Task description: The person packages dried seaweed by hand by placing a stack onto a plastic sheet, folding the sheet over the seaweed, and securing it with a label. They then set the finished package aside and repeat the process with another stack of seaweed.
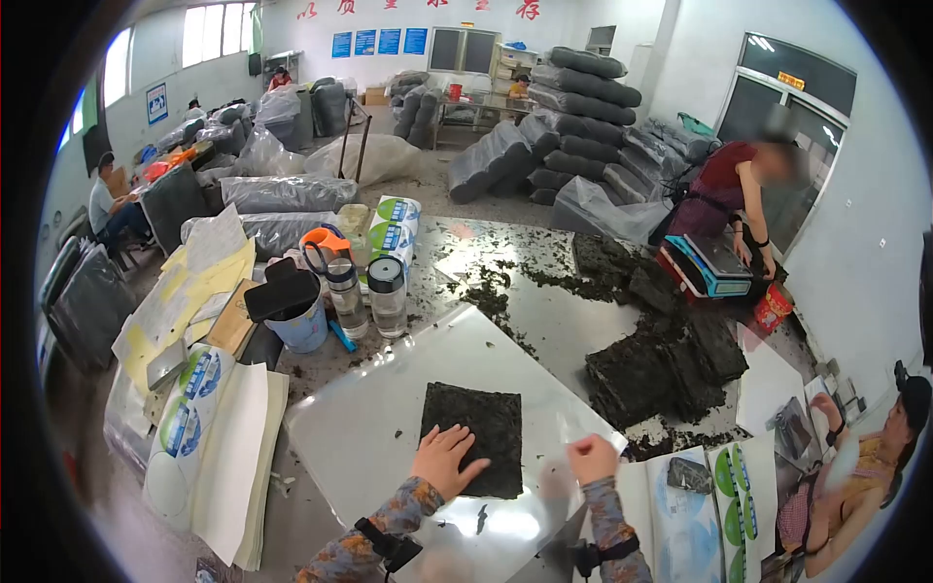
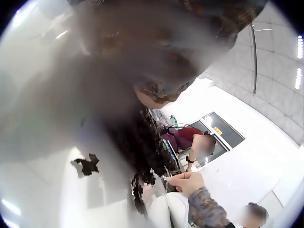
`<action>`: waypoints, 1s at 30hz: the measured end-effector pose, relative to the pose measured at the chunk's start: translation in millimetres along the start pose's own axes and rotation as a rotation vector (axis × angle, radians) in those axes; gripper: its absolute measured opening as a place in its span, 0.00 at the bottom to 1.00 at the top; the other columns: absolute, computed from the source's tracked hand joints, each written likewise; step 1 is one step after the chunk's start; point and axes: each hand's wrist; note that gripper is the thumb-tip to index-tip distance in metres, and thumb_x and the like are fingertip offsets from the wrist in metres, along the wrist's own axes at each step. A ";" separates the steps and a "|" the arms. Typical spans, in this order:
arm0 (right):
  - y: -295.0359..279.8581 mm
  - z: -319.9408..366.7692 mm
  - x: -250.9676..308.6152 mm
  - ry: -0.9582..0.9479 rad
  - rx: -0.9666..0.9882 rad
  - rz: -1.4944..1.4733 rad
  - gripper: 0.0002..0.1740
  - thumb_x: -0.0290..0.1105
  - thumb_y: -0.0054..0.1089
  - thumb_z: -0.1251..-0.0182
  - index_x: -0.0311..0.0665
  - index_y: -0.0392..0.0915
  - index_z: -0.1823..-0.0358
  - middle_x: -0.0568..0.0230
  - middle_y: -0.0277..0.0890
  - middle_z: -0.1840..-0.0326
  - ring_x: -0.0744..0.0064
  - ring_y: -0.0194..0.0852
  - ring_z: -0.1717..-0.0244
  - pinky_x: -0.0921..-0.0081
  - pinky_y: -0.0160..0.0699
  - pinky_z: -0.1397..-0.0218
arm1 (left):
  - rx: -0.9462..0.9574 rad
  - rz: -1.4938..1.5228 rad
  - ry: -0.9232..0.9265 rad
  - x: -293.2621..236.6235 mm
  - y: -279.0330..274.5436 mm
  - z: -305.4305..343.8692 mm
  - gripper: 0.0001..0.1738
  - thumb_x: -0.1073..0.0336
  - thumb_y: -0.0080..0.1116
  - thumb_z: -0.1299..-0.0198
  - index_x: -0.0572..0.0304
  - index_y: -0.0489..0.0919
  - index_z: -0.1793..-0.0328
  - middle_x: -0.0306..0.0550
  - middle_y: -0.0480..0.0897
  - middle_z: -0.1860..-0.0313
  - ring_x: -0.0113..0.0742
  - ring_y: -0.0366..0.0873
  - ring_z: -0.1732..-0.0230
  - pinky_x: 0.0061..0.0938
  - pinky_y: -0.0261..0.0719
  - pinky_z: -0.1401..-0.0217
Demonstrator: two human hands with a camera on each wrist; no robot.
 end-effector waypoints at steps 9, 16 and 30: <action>59.1 -2.4 130.2 -0.191 0.435 -0.823 0.13 0.33 0.55 0.30 0.28 0.79 0.56 0.53 0.83 0.59 0.67 0.83 0.56 0.72 0.81 0.52 | -0.215 0.570 -0.180 24.1 12.4 1.3 0.11 0.65 0.67 0.50 0.59 0.76 0.76 0.54 0.83 0.53 0.51 0.79 0.43 0.49 0.68 0.31; 83.1 19.4 115.6 -0.830 0.464 0.295 0.46 0.55 0.55 0.36 0.30 0.55 0.27 0.40 0.49 0.23 0.48 0.40 0.20 0.48 0.37 0.22 | -0.417 1.142 -0.283 35.5 26.0 5.6 0.13 0.81 0.57 0.52 0.63 0.70 0.61 0.59 0.67 0.34 0.50 0.63 0.28 0.38 0.64 0.27; 92.2 30.2 126.1 -0.924 0.517 0.429 0.51 0.68 0.46 0.37 0.38 0.52 0.24 0.43 0.45 0.22 0.48 0.34 0.19 0.37 0.29 0.24 | -0.708 -0.328 -0.579 191.8 -61.8 109.3 0.04 0.68 0.61 0.51 0.61 0.80 0.72 0.48 0.73 0.69 0.54 0.73 0.64 0.44 0.74 0.59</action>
Point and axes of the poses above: each hand's wrist, its own z-axis away from the middle knuckle, its own y-axis out of the palm, x = y × z
